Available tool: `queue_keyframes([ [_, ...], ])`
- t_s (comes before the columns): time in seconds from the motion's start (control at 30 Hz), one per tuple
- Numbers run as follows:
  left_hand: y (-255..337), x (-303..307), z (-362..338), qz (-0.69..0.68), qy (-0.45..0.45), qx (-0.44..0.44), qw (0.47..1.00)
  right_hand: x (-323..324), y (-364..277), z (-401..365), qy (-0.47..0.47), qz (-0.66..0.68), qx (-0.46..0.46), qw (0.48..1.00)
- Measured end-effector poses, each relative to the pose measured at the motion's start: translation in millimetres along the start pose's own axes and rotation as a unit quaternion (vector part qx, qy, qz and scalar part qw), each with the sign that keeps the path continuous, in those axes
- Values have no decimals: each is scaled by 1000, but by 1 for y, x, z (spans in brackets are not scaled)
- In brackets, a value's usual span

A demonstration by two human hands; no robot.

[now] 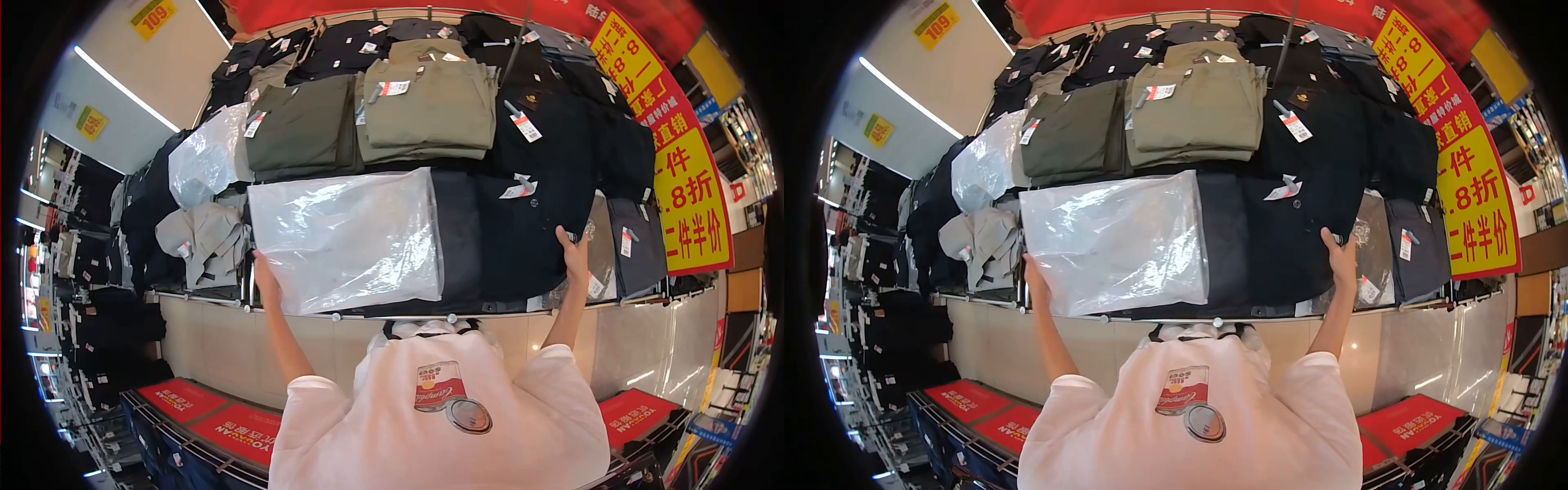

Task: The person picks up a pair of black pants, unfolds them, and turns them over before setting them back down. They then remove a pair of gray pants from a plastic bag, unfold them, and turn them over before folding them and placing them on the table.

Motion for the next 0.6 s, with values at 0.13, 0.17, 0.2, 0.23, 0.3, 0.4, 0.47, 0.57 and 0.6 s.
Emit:
queue_keyframes([
  [0.13,6,-37,-20,278,-136,-34,950,-10,-16,-9,-15,-30,-6,999],
  [0.17,4,-52,-22,348,-195,-53,916,-10,-17,-9,-11,-41,-1,999],
  [0.2,12,-62,-26,348,-189,-53,917,-9,-13,-8,-6,-47,-7,999],
  [0.23,32,-87,-37,314,-217,-84,921,-11,-13,-8,-12,-46,-5,999],
  [0.3,57,-124,-41,262,-253,-125,923,-9,-10,-7,2,-62,-19,998],
  [0.4,106,-172,-45,212,-267,-142,929,-14,-13,-7,-7,-50,-3,999],
  [0.47,140,-197,-41,180,-274,-151,933,-14,-14,-8,-8,-42,-2,999],
  [0.57,170,-222,-20,133,-277,-132,943,-13,-16,-11,0,-51,0,999],
  [0.6,183,-230,-13,122,-275,-133,944,-14,-18,-12,0,-49,1,999],
])
Point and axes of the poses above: each hand's wrist, its own z-axis towards the middle knuckle, its own x-axis out of the back of the hand, y = z × x, the point moved 10 cm from there along z, towards the middle knuckle, and after that the axes turned 2 degrees about -x, right-handed, at the moved point
